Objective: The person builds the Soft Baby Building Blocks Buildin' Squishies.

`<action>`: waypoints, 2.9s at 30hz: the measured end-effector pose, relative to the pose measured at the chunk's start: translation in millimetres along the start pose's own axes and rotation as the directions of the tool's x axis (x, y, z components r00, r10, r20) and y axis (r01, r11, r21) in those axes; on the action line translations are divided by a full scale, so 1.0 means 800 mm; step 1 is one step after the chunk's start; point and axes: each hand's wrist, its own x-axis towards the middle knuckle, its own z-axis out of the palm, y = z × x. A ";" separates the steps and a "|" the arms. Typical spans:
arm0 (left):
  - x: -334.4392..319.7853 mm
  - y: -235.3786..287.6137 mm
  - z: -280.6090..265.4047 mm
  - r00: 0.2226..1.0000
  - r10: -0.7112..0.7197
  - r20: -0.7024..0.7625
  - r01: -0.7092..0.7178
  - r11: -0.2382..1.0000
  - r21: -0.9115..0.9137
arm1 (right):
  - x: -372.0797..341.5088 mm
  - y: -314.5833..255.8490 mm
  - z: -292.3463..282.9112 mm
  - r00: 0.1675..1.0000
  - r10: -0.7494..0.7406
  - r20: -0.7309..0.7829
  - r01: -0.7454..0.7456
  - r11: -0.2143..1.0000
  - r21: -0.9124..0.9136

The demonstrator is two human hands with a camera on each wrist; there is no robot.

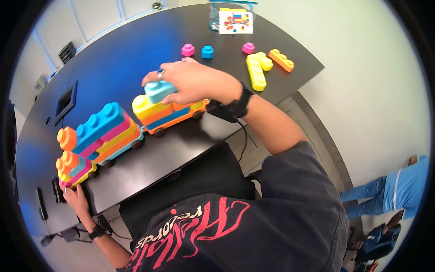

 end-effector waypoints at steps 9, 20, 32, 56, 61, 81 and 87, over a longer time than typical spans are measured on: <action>0.001 0.008 -0.002 1.000 -0.017 -0.016 0.017 1.000 -0.017 | 0.012 0.027 -0.034 0.981 -0.169 0.098 0.135 0.950 0.282; -0.002 0.017 -0.006 0.995 -0.085 0.047 0.086 0.996 -0.026 | -0.016 0.237 -0.049 0.810 0.586 0.022 -0.586 0.810 -0.015; 0.000 0.021 -0.010 1.000 -0.009 0.012 0.009 1.000 0.011 | 0.003 0.001 -0.013 0.999 -0.011 0.031 0.011 1.000 -0.022; 0.002 0.016 -0.003 0.999 0.030 -0.011 -0.029 0.996 0.089 | 0.010 -0.019 -0.017 0.994 0.094 0.060 -0.093 0.996 -0.013; 0.000 0.010 -0.001 0.999 0.049 -0.024 -0.045 0.991 0.130 | 0.012 0.001 -0.011 0.999 0.039 -0.037 -0.033 0.986 0.163; 0.001 0.008 0.005 0.997 0.052 -0.058 -0.049 0.997 0.053 | -0.115 0.169 0.028 0.435 0.856 -0.280 -0.891 0.454 0.004; 0.001 0.027 -0.011 1.000 -0.017 0.015 0.016 0.999 0.043 | -0.188 0.196 0.047 0.230 0.935 -0.271 -0.967 0.188 -0.173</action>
